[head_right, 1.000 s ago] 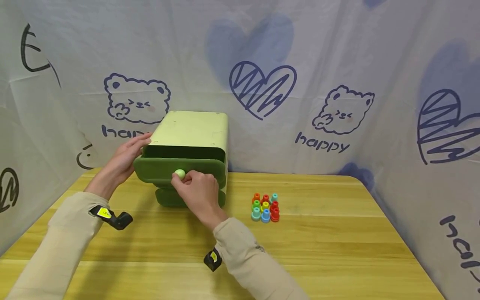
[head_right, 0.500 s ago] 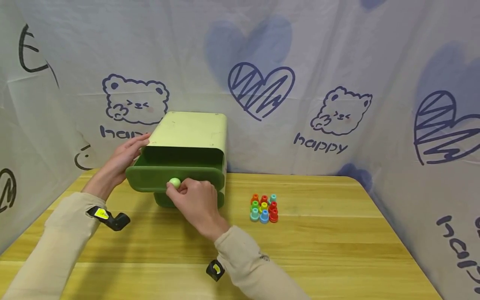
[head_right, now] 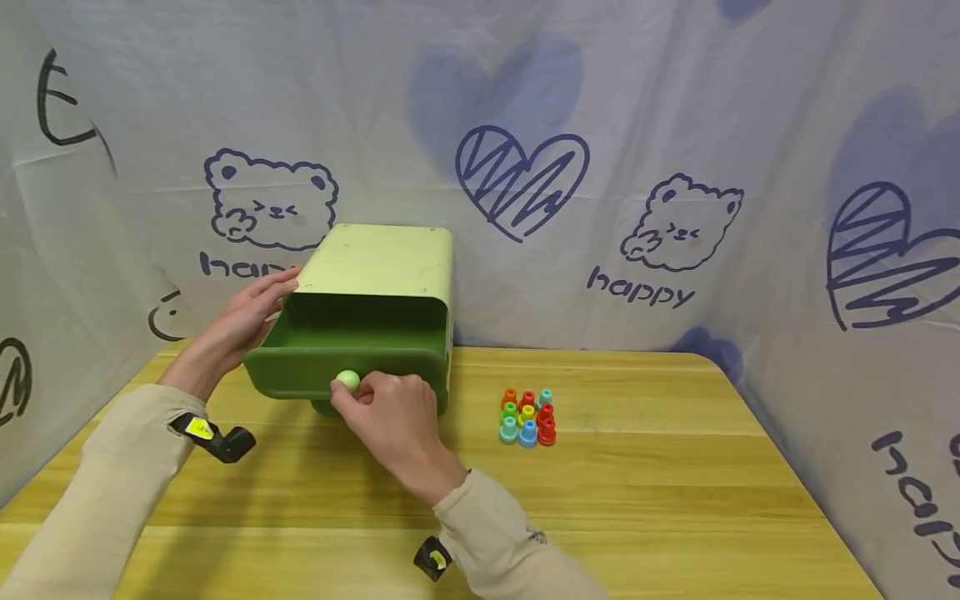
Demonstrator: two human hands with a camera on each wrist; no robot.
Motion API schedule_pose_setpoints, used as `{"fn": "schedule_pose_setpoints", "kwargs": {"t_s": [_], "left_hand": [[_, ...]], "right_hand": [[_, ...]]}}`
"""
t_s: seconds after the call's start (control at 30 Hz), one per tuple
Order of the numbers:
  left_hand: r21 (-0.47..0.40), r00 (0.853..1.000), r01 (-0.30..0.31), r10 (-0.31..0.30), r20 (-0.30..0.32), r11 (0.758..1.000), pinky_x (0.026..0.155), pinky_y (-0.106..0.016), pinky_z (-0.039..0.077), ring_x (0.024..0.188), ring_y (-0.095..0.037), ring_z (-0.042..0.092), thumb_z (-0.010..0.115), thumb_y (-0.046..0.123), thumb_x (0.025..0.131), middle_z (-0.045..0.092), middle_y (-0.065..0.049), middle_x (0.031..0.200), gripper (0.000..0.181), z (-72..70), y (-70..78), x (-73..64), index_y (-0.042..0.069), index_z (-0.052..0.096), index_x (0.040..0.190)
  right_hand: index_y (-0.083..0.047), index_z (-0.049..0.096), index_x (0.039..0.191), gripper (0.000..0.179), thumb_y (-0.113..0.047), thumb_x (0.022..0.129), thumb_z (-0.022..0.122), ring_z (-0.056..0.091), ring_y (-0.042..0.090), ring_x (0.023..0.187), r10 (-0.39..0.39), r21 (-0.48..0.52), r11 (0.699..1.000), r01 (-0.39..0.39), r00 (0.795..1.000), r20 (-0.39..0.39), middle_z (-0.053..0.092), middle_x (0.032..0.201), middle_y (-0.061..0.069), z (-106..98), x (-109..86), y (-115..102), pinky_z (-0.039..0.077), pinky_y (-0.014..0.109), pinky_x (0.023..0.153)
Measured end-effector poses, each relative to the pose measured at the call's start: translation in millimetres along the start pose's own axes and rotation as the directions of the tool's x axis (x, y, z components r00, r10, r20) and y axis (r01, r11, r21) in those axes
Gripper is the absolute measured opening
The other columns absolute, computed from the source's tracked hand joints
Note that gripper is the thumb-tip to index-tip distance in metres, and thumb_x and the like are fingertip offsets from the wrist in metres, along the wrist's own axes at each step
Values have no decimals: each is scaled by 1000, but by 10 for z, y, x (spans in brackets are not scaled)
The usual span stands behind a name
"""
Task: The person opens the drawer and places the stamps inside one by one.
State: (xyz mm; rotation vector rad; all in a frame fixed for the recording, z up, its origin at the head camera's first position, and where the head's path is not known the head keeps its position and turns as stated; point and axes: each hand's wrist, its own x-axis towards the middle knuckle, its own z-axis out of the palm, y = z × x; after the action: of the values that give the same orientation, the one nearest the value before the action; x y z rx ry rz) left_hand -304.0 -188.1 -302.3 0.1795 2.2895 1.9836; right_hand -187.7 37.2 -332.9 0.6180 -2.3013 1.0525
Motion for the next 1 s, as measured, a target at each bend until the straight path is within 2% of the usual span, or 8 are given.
{"fn": "schedule_pose_setpoints", "kwargs": {"t_s": [0.37,0.57,1.0], "left_hand": [[15,1000,-10,9,15,1000,113,-44,24,141,-30,23,47,44,100,19,-10,158,69,18,23,0,13,20,155],[18,1000,-17,17,16,1000,113,-44,25,140,-30,24,47,44,100,20,-11,158,69,22,23,-5,12,21,155],[12,1000,-22,22,4,1000,113,-45,24,140,-31,24,47,44,100,21,-12,157,68,3,2,-6,11,22,155]], "right_hand": [[-13,60,56,36,-26,89,69,36,1,42,-21,-35,999,21,1000,9,44,47,-10,-6,-36,21,29,15,43],[-11,64,59,33,-24,89,69,40,1,44,-38,-41,998,39,999,14,50,49,-7,-1,-52,27,34,15,44],[-10,69,63,30,-25,89,69,44,0,45,-62,-50,997,64,998,32,57,51,-5,23,-74,20,38,14,47]]}}
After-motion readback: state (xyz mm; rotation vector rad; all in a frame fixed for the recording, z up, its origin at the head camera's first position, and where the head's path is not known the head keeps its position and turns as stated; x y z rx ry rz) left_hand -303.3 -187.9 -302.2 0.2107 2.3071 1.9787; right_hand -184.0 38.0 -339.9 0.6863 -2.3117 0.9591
